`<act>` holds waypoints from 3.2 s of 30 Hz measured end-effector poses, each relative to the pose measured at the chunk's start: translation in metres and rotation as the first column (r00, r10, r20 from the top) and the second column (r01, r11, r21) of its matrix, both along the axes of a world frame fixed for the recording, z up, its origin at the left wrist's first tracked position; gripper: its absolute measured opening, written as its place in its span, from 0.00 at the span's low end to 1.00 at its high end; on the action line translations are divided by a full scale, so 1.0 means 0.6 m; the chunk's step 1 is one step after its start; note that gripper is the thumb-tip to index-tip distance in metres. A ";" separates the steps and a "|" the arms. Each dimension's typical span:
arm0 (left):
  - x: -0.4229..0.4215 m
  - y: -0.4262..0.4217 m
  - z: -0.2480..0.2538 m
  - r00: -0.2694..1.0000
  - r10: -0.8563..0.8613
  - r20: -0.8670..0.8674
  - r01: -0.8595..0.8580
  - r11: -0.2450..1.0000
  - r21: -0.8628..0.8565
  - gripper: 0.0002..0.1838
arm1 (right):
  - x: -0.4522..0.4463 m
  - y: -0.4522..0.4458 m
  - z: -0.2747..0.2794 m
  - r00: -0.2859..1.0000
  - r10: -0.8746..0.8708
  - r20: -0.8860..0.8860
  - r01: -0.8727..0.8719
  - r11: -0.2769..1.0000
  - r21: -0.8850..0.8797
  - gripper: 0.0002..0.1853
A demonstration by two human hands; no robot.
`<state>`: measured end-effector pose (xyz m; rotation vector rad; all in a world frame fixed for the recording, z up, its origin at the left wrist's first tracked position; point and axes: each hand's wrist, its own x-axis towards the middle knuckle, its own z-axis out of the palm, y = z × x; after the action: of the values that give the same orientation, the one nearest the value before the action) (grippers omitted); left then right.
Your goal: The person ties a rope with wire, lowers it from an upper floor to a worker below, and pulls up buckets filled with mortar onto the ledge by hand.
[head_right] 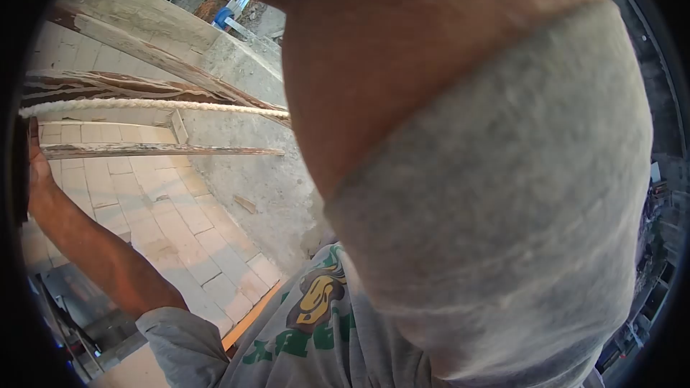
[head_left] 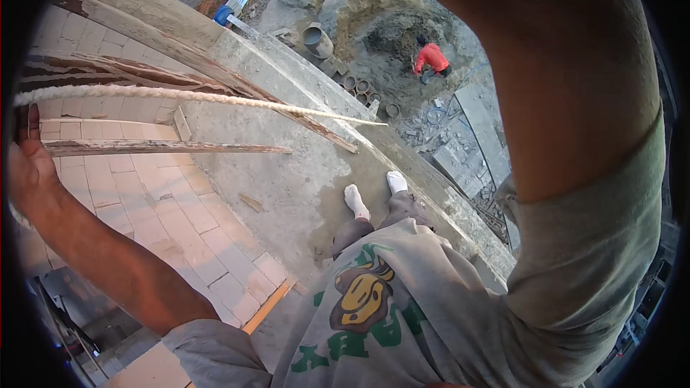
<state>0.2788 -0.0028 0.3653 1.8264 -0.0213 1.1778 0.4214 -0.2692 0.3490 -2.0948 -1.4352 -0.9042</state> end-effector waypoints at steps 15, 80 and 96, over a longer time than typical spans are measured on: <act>-0.040 0.010 -0.070 0.949 -0.028 -0.315 -0.061 0.961 -0.269 0.17 | -0.078 0.233 -0.204 0.764 0.456 -0.457 -0.055 0.750 0.659 0.06; 0.068 -0.048 -0.583 0.806 0.240 -0.541 -0.540 0.672 -0.507 0.19 | -0.022 0.264 -0.574 0.592 0.008 -0.806 0.092 0.993 0.077 0.08; 0.096 -0.041 -0.590 0.740 0.293 -0.606 -0.581 0.733 -0.354 0.16 | 0.011 0.243 -0.519 0.795 -0.118 -0.594 0.238 0.963 0.127 0.07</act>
<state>0.3361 -0.0277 0.0115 1.6109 1.0337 0.8390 0.4279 -0.1233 0.0378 -2.1190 -0.8010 -0.3738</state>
